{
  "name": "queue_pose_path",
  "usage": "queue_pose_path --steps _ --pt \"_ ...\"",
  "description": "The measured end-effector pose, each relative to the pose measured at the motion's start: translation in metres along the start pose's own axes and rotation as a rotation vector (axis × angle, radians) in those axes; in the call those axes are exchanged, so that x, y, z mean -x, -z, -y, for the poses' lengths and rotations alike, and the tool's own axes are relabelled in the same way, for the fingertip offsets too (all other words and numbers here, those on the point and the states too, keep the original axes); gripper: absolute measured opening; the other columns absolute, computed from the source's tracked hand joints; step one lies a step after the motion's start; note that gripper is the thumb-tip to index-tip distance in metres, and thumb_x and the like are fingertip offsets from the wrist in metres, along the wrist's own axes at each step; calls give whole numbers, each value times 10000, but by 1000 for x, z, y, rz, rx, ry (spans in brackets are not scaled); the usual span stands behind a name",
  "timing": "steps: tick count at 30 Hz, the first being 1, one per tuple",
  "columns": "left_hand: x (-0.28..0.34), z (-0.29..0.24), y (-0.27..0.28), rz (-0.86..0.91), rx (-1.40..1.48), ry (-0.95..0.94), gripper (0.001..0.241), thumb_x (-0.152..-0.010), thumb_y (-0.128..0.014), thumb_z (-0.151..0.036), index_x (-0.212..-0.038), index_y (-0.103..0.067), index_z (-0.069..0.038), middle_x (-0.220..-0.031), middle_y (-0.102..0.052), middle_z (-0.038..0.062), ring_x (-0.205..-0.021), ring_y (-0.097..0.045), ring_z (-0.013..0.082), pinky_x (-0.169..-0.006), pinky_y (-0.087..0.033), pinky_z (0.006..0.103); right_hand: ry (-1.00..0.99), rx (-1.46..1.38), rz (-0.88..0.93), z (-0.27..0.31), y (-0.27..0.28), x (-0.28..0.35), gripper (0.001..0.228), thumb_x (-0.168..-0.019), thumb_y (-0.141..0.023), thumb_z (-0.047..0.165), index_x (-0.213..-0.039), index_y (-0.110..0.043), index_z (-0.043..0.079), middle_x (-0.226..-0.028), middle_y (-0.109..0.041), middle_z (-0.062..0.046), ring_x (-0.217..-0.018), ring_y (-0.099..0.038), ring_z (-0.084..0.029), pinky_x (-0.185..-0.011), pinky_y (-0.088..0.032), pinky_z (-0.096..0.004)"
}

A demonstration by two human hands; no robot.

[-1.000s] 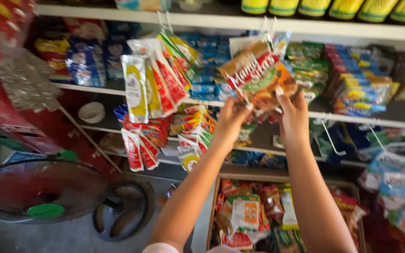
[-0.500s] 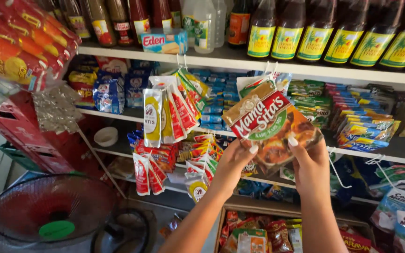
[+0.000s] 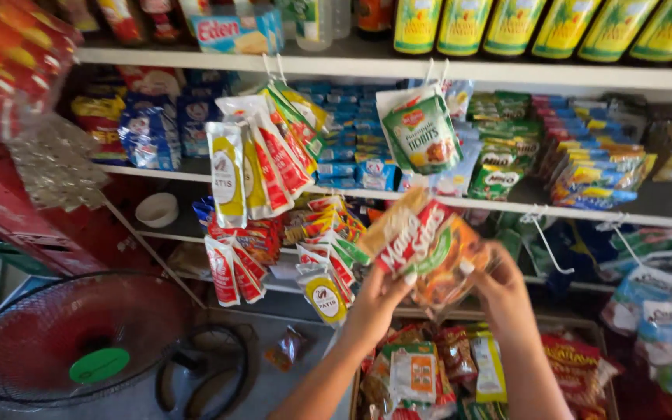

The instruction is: Organizing and sorting food sachets and pouches on store shelves from a box.

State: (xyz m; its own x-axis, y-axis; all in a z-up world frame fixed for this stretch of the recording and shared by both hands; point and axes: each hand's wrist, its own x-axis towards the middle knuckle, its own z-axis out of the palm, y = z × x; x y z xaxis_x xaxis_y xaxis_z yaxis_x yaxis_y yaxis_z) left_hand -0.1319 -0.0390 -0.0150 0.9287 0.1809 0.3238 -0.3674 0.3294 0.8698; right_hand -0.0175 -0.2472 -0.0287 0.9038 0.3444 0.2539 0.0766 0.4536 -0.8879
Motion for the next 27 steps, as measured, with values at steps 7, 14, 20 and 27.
queue_pose_path --steps 7,14,20,27 --pt "69 219 51 -54 84 457 475 -996 -697 -257 -1394 -571 -31 -1139 -666 67 -910 -638 157 -795 -524 321 -514 113 -402 -106 81 88 428 -884 -652 109 -1309 -605 128 -1191 -712 -41 -979 -714 -212 -760 -604 -401" --pt "110 292 106 112 -787 685 802 -945 -749 -412 -1531 -325 -65 -1337 -632 212 -1216 -627 367 -1013 -511 428 -880 189 -421 -211 184 180 395 -981 -571 262 -1335 -587 90 -1059 -676 -123 -927 -675 -257 -813 -589 -480" --pt "32 276 127 106 -864 461 875 -902 -714 -290 -1578 -192 -99 -1396 -569 217 -1231 -595 360 -993 -500 449 -1009 739 -305 -176 158 171 471 -1035 -402 479 -1357 -492 148 -1093 -622 -39 -947 -593 -200 -876 -539 -530" --pt "-143 108 75 -231 -403 -217 526 -1036 -653 -274 -1480 -464 -64 -1369 -616 164 -1236 -623 252 -1064 -494 388 -234 436 -27 -149 161 15 443 -1097 -487 312 -1467 -505 68 -1362 -602 -148 -1143 -618 -241 -936 -541 -398"
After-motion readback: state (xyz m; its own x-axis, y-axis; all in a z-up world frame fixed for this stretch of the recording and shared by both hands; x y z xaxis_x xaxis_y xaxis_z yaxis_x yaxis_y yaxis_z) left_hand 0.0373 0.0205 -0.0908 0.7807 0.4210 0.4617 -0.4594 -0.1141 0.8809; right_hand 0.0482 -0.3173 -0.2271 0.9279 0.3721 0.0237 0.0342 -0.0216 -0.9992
